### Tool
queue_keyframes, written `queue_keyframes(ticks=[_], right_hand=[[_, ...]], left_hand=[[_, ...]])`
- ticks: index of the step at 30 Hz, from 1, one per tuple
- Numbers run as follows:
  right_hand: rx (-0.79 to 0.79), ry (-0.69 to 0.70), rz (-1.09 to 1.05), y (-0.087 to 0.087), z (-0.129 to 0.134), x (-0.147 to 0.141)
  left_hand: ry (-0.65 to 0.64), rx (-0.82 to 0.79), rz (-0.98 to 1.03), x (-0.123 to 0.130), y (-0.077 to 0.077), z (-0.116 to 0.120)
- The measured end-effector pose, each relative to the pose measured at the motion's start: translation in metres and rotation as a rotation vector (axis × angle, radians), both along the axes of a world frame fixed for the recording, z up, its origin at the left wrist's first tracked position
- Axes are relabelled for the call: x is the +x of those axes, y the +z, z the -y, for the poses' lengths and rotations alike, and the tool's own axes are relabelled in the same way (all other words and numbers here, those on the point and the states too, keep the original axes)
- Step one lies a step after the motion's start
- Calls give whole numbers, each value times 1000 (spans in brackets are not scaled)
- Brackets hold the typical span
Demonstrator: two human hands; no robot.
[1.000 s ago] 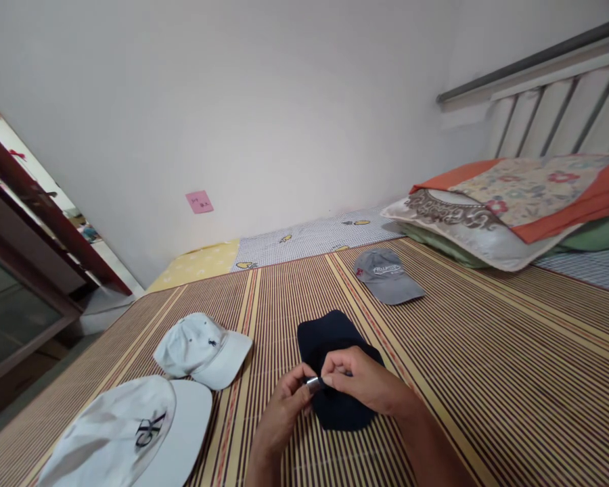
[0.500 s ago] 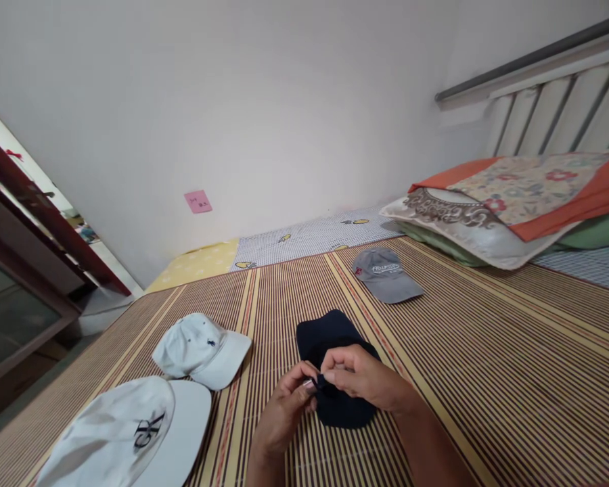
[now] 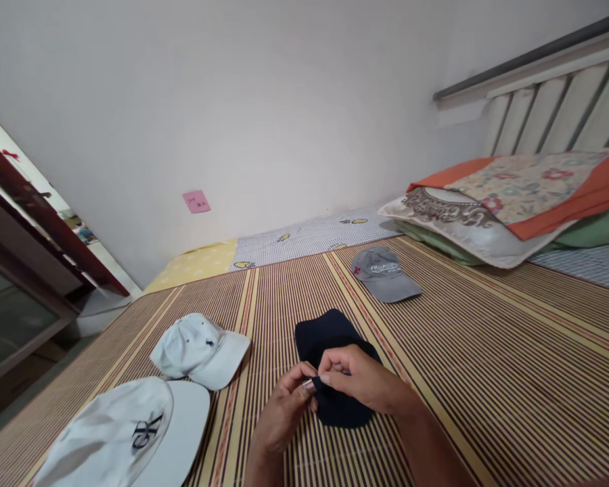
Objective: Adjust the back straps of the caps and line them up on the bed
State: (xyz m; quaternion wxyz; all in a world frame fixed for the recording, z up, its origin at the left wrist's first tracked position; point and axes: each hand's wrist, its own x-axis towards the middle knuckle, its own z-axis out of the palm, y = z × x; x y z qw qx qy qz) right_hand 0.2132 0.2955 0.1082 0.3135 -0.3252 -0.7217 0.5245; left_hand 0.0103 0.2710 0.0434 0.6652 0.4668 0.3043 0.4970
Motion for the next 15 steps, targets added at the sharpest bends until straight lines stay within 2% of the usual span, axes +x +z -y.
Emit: queue_keyframes(ticks=[15], right_hand=[[49, -64, 15, -2, -2, 0]], left_hand=[[19, -22, 9, 0, 2, 3]])
